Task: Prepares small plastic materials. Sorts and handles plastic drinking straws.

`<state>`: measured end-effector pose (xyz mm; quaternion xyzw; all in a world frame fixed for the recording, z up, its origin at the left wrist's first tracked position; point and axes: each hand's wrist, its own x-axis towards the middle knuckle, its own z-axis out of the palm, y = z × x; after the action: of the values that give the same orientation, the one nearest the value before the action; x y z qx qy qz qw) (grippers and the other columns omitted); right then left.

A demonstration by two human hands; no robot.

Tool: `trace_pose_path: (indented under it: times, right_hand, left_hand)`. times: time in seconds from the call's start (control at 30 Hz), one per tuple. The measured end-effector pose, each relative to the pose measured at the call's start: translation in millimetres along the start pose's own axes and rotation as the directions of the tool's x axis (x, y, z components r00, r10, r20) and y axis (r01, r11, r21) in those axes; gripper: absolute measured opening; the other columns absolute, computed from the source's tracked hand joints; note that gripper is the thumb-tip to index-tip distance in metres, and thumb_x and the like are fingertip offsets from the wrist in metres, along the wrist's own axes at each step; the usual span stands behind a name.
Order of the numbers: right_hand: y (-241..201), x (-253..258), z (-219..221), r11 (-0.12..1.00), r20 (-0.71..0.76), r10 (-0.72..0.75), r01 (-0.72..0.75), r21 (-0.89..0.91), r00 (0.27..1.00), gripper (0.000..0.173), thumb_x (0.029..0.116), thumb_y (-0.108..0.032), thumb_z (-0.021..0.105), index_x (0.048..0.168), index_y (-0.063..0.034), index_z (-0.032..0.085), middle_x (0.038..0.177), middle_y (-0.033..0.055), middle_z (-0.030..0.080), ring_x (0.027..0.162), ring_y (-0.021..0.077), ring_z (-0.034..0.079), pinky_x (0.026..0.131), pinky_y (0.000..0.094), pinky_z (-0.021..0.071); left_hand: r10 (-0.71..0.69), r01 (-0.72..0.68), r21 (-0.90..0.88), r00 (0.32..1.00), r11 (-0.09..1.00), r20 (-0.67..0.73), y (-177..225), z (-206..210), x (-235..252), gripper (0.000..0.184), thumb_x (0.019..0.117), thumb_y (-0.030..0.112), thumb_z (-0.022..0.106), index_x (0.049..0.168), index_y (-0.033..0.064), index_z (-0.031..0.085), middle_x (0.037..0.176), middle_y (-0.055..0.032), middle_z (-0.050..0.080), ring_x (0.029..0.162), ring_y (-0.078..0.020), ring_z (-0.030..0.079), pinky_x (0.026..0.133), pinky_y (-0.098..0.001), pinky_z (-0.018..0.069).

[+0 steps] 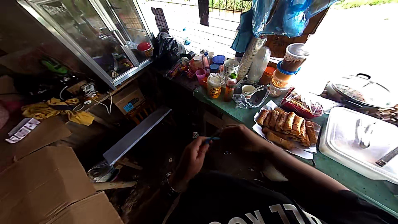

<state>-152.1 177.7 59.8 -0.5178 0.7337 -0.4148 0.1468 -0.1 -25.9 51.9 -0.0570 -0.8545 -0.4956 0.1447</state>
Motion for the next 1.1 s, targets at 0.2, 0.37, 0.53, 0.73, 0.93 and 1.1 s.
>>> trace_pose_path:
  times: [0.2,0.37,0.53,0.73,0.93,1.1]
  right_hand:
    - [-39,13,58,0.95,0.092,-0.114,0.136,-0.28,0.989,0.017,0.0989,-0.014,0.06,0.103,-0.0048,0.074,0.101,0.0153,0.071,0.092,0.0316,0.072,0.076,0.0499,0.0608]
    - [-42,66,34,0.9,0.225,-0.32,0.369,-0.23,0.92,0.009,0.0915,-0.012,0.069,0.091,-0.0057,0.076,0.094,0.0142,0.071,0.091,0.0326,0.07,0.079,0.0511,0.0595]
    - [4,115,48,0.93,0.49,-0.361,0.271,0.247,0.793,0.015,0.0936,-0.006,0.066,0.099,0.0037,0.075,0.095,0.012,0.071,0.09,0.0164,0.067,0.085,0.034,0.056]
    - [-45,81,96,0.92,0.483,-0.354,0.39,0.027,0.801,0.019,0.0982,-0.009,0.061,0.103,0.0042,0.074,0.099,0.0217,0.072,0.09,0.036,0.072,0.082,0.0539,0.058]
    - [-48,108,92,0.891,0.599,-0.373,0.454,0.017,0.708,0.018,0.0975,-0.013,0.063,0.098,-0.0006,0.076,0.1,0.0193,0.069,0.095,0.0352,0.068,0.085,0.053,0.0567]
    - [-3,124,111,0.895,0.769,-0.224,-0.187,0.406,0.599,0.014,0.0959,-0.012,0.061,0.105,-0.0065,0.07,0.089,-0.0063,0.071,0.072,-0.0013,0.061,0.065,0.0184,0.0505]
  left_hand:
    - [-0.219,0.22,-0.024,0.947,0.975,-0.236,-24,1,-20,0.027,0.0992,0.009,0.06,0.123,-0.0043,0.064,0.099,-0.0117,0.07,0.081,-0.0121,0.067,0.077,-0.0291,0.0572]
    - [-0.071,0.08,0.092,0.992,0.993,-0.104,-8,-6,-55,0.019,0.0967,0.005,0.065,0.11,-0.0078,0.069,0.099,-0.0199,0.072,0.086,-0.0244,0.071,0.083,-0.0375,0.0586]
    - [-0.038,0.061,0.073,0.957,0.995,-0.287,-2,-15,-75,0.018,0.098,0.007,0.065,0.104,-0.0099,0.066,0.09,-0.0195,0.07,0.079,-0.0211,0.069,0.076,-0.034,0.0577]
    - [-0.2,0.307,0.077,0.772,0.949,-0.603,-8,-13,-99,0.024,0.0974,0.006,0.065,0.116,-0.0084,0.064,0.089,-0.019,0.07,0.074,-0.0227,0.068,0.072,-0.0376,0.0575]
    - [-0.096,0.185,0.213,0.924,0.96,-0.369,-15,-1,-121,0.015,0.0957,0.005,0.066,0.103,-0.0071,0.071,0.093,-0.0199,0.071,0.085,-0.0267,0.071,0.081,-0.0393,0.0586]
    - [-0.188,0.178,-0.069,0.832,0.982,-0.522,0,-7,-122,0.03,0.0957,0.005,0.067,0.121,-0.0088,0.06,0.093,-0.0157,0.068,0.077,-0.0152,0.066,0.074,-0.0303,0.0568]
